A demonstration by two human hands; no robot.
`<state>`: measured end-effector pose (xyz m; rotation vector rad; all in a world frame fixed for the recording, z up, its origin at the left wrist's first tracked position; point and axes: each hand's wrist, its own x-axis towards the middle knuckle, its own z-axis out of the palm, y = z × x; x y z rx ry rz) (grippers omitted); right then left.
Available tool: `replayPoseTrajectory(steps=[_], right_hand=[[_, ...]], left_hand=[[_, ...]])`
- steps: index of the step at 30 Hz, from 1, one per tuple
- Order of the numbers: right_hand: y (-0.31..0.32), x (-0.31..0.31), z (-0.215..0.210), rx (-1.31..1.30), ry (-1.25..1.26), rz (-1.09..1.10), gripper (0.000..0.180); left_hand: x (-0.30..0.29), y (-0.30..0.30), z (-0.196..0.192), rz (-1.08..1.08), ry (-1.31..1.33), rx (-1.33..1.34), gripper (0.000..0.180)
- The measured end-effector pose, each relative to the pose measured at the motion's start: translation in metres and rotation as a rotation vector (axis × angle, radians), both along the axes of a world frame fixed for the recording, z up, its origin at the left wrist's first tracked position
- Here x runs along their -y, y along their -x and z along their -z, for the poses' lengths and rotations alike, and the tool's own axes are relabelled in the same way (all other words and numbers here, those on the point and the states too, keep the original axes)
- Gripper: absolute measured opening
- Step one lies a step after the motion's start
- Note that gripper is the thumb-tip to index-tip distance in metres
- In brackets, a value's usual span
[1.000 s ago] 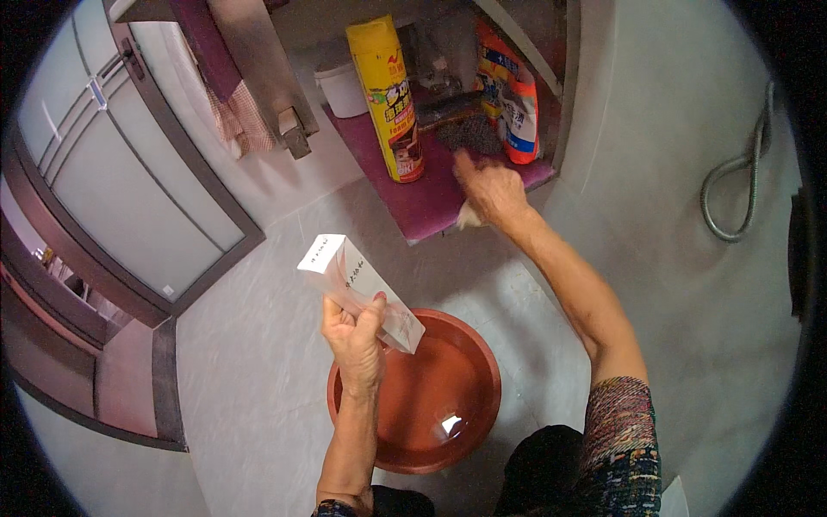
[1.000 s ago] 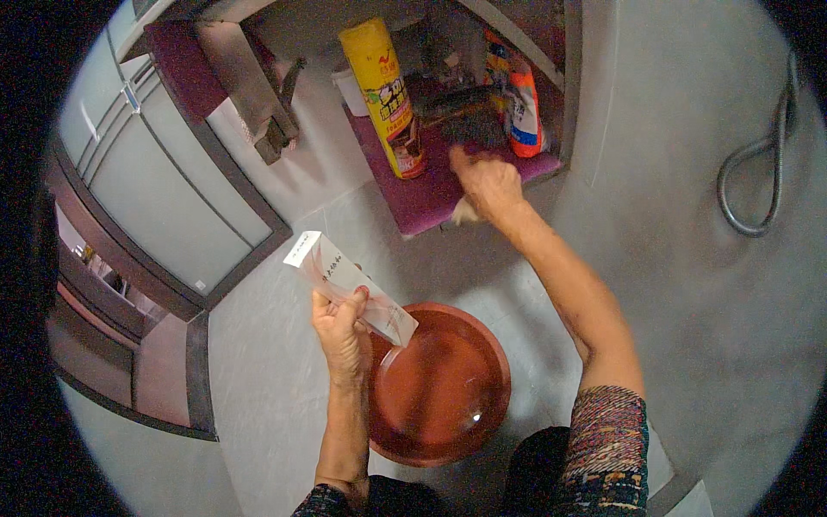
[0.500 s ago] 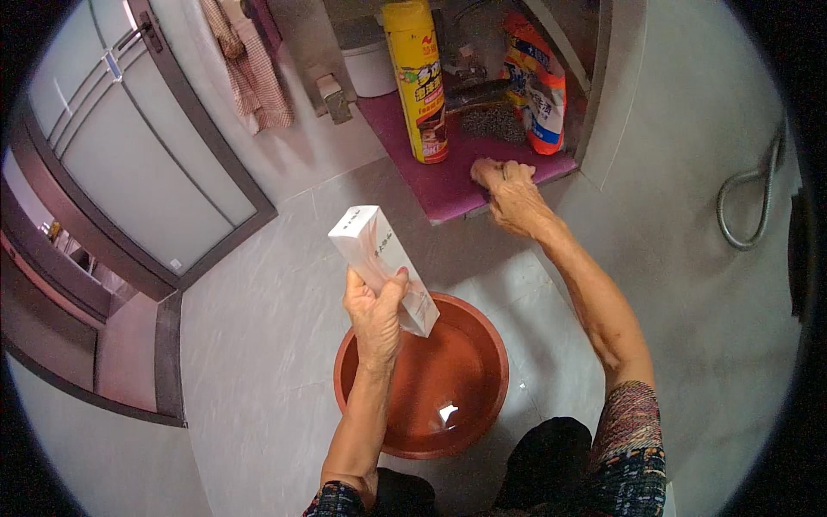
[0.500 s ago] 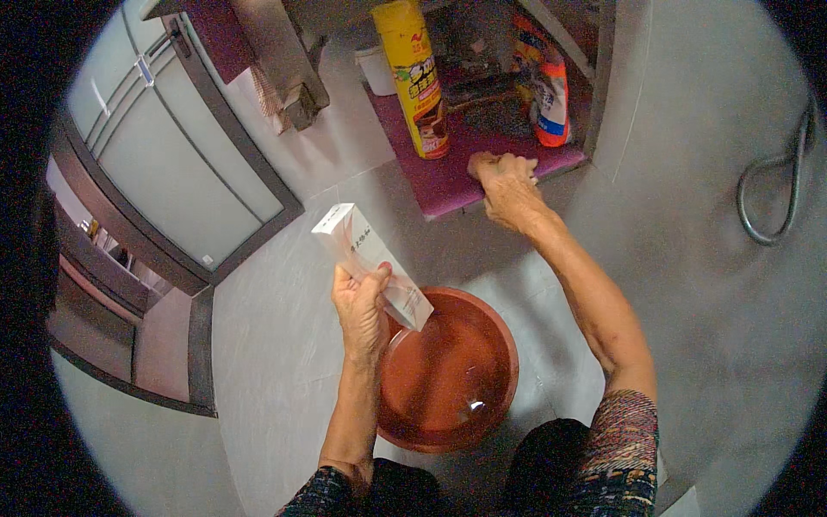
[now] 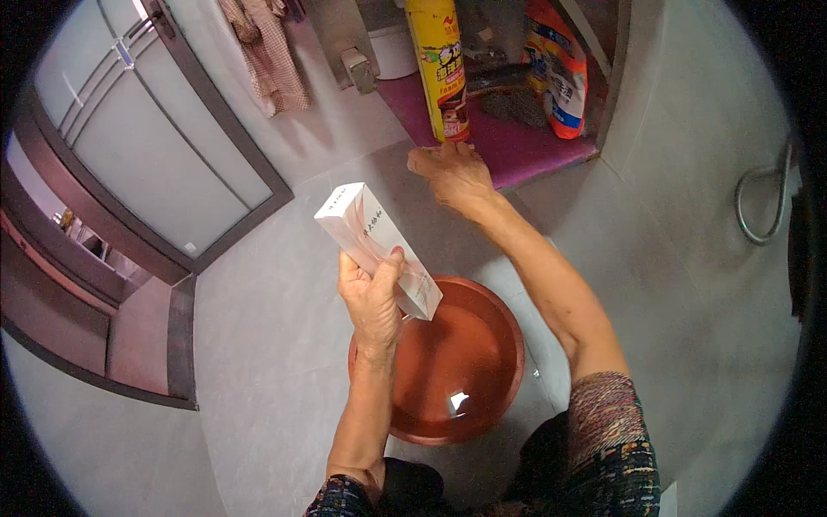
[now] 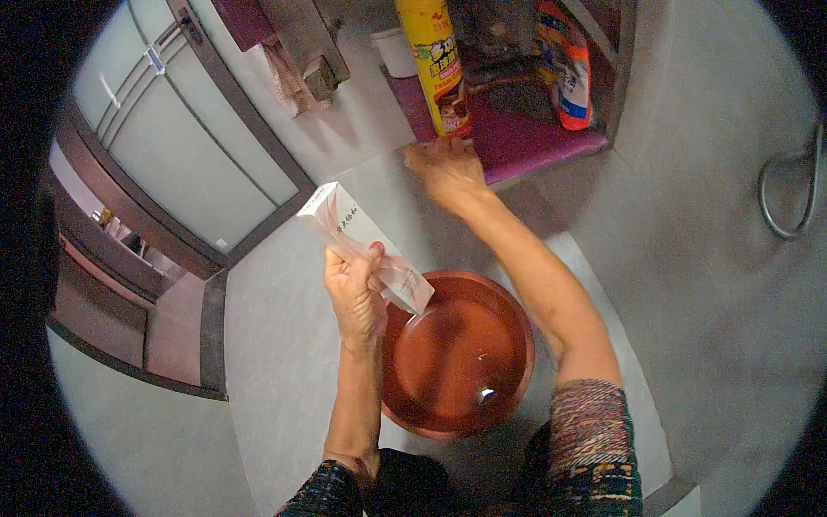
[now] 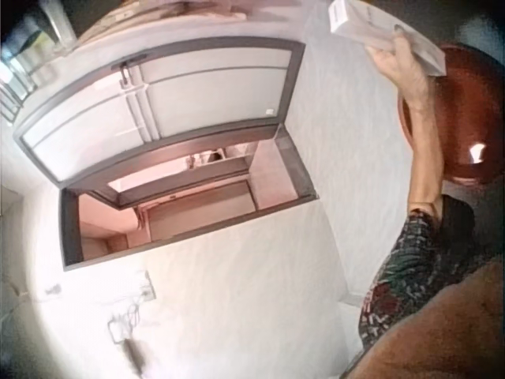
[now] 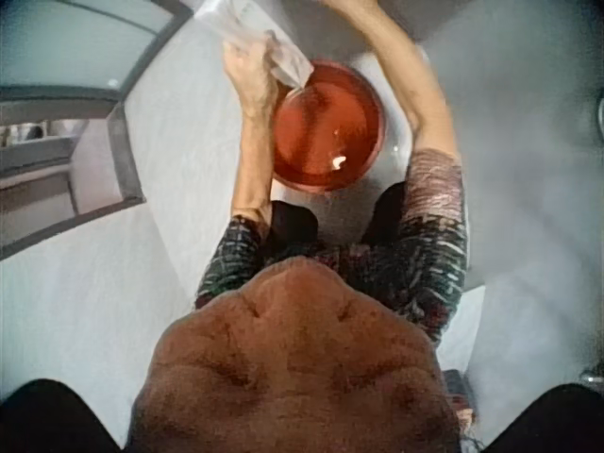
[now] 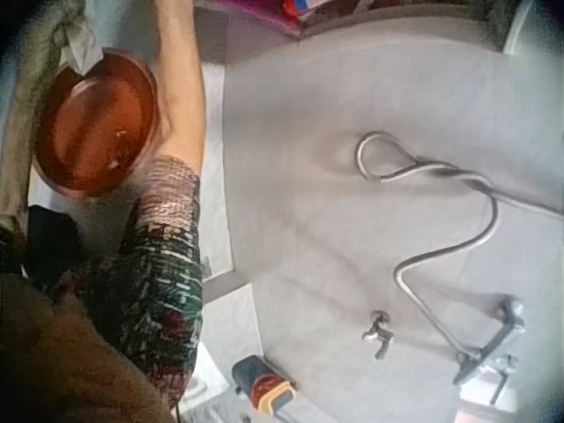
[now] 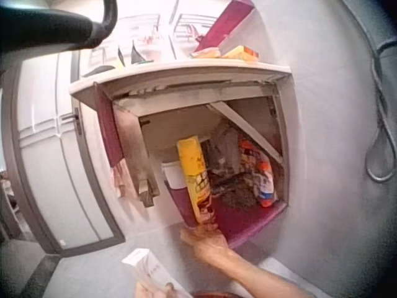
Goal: The person cleans a bathroom shelf and floor using a cloth and a basin of water. They then wipe the shower head, faucet, and sink area, moving various toiletries and cleaning supplies to reach the surfaces.
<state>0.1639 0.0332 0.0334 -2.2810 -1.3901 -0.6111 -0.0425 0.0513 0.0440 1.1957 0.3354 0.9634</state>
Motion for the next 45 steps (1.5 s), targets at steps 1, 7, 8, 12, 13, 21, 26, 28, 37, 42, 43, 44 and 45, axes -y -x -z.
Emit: replayPoseTrajectory(steps=[1, 7, 8, 12, 13, 21, 26, 28, 37, 42, 43, 44, 45], right_hand=[[0.004, 0.013, -0.008, -0.036, 0.051, -0.013, 0.035], [-0.065, 0.09, 0.006, -0.058, 0.005, 0.067, 0.043], [-0.09, 0.102, 0.016, -0.029, 0.008, 0.122, 0.044], [-0.075, 0.118, 0.004, 0.095, -0.041, 0.448, 0.043], [-0.073, 0.12, 0.006, 0.17, -0.049, 0.532, 0.043], [-0.059, 0.15, 0.024, 0.059, -0.152, 0.485, 0.042], [-0.102, 0.238, -0.05, 0.624, -0.271, 0.62, 0.043], [-0.114, 0.258, -0.084, 0.851, -0.188, 0.709, 0.047], [-0.144, 0.269, 0.05, 1.028, 0.374, 0.681, 0.054], [-0.145, 0.269, 0.15, 0.893, 0.636, 0.614, 0.055], [-0.143, 0.272, 0.169, 0.899, 0.684, 0.614, 0.055], [-0.139, 0.277, 0.189, 0.908, 0.731, 0.613, 0.055], [-0.134, 0.283, 0.219, 0.868, 0.782, 0.589, 0.052]], left_hand=[[-0.001, 0.002, 0.0, -0.008, 0.011, -0.005, 0.034], [0.005, -0.001, -0.004, 0.052, 0.024, -0.003, 0.031], [0.006, -0.003, -0.004, 0.075, 0.026, -0.007, 0.031], [0.002, 0.005, -0.007, 0.053, 0.024, -0.073, 0.031], [0.003, 0.005, -0.008, 0.08, 0.032, -0.059, 0.031], [-0.003, 0.014, -0.011, 0.053, -0.021, -0.084, 0.024], [0.008, 0.003, -0.009, 0.089, -0.02, -0.096, 0.024], [0.017, -0.002, -0.009, 0.115, -0.034, -0.104, 0.026], [0.032, -0.03, 0.024, 0.168, -0.022, -0.132, 0.037], [0.044, -0.047, 0.039, 0.145, -0.073, -0.101, 0.037], [0.046, -0.048, 0.041, 0.14, -0.07, -0.103, 0.038], [0.048, -0.049, 0.042, 0.135, -0.067, -0.104, 0.038], [0.045, -0.05, 0.049, 0.147, -0.061, -0.11, 0.036]])
